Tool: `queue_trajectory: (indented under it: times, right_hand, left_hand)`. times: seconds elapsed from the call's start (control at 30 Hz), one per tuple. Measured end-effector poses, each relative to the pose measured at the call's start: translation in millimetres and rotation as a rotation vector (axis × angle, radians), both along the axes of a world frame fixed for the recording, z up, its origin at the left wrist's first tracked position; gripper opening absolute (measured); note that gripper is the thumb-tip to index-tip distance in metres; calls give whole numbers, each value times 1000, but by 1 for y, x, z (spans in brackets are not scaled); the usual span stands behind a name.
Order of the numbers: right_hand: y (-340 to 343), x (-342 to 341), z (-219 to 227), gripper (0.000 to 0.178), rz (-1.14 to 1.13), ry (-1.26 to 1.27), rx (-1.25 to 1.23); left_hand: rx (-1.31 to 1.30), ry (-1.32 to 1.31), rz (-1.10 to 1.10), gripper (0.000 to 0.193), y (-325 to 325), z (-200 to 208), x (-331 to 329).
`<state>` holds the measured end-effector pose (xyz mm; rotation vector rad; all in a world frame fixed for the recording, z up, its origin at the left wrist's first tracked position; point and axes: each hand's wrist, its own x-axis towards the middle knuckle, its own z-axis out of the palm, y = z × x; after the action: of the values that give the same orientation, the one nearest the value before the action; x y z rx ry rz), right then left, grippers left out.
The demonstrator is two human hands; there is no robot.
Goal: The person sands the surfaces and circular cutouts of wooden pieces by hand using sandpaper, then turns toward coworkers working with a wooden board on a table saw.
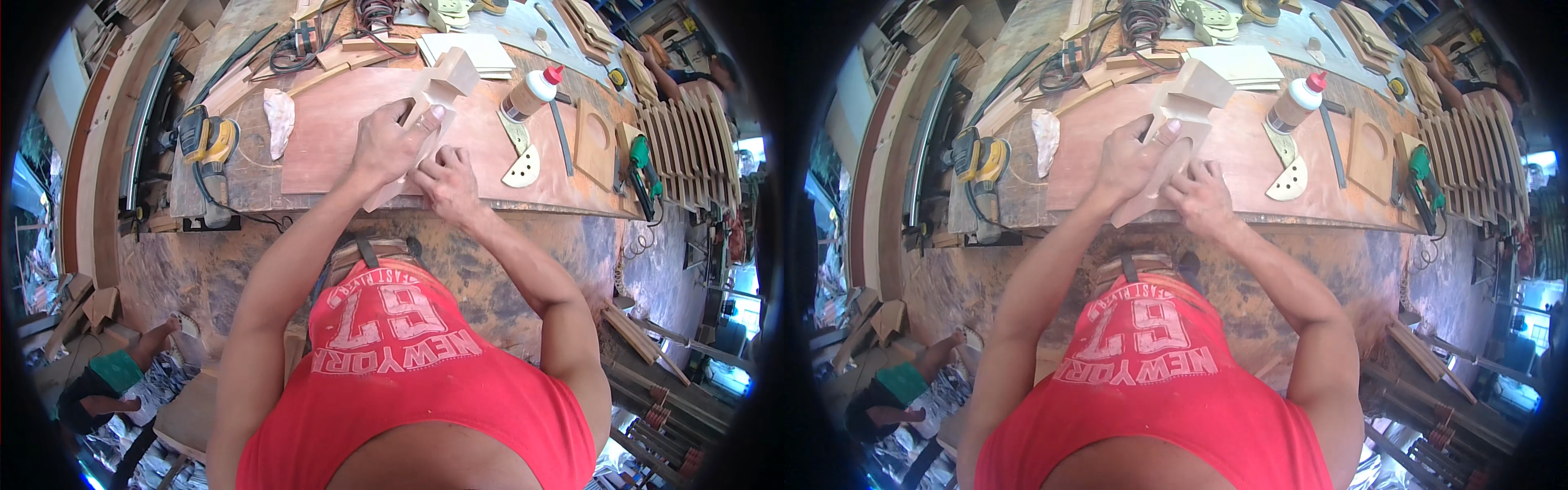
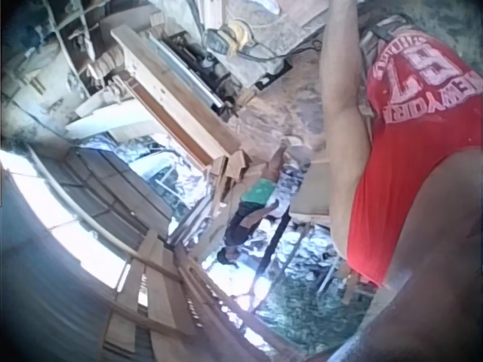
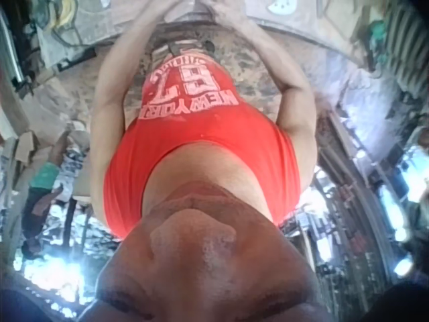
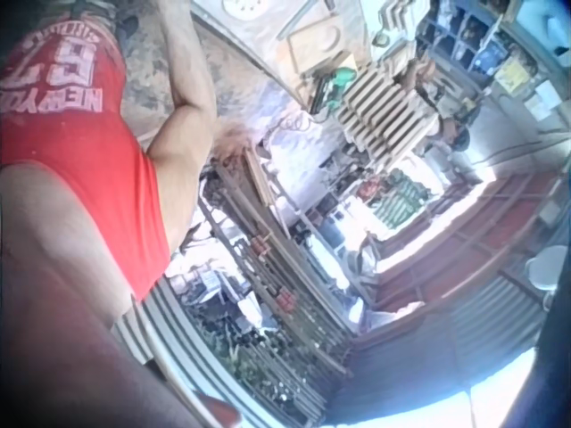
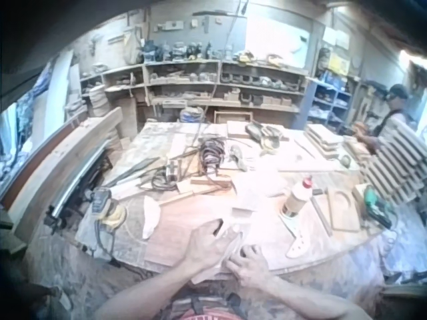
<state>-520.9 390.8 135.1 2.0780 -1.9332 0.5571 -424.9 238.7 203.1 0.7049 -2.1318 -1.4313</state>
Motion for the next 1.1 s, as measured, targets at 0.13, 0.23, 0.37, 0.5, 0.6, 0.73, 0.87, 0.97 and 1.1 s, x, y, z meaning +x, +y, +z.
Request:
queue_trajectory:
  times: [0.13, 0.23, 0.37, 0.5, 0.6, 0.73, 0.87, 0.97, 1.1]
  right_hand:
    - [-1, 0, -2, 27, -17, -2, -1]
    - [-1, 1, -2, 26, 39, -26, -17]
    - [-2, 2, -3, 28, 21, -17, -45]
    - [-2, 1, -2, 29, -2, -35, 21]
    - [-1, 0, -2, 29, 1, -26, 21]
    - [-2, 2, -2, 28, -47, -47, 19]
    - [-4, 4, 0, 30, 34, -15, -38]
    - [-4, 5, 3, 30, -28, -37, -65]
    - [-3, 5, 7, 24, -57, -46, 44]
  left_hand:
    - [8, -3, 13, 61, -2, 0, -1]
    - [-41, 8, 25, 61, -5, -2, 0]
    - [2, -26, 14, 62, -5, -3, 1]
    - [-26, -13, 7, 63, -5, -1, 1]
    - [-14, -32, 0, 64, -6, 1, 0]
    - [-15, -32, -18, 64, -6, 1, 0]
    - [-16, -44, -13, 64, -6, 1, -2]
    - [-22, -56, -18, 65, -6, 2, -2]
    - [-17, -37, -27, 65, -4, 1, -2]
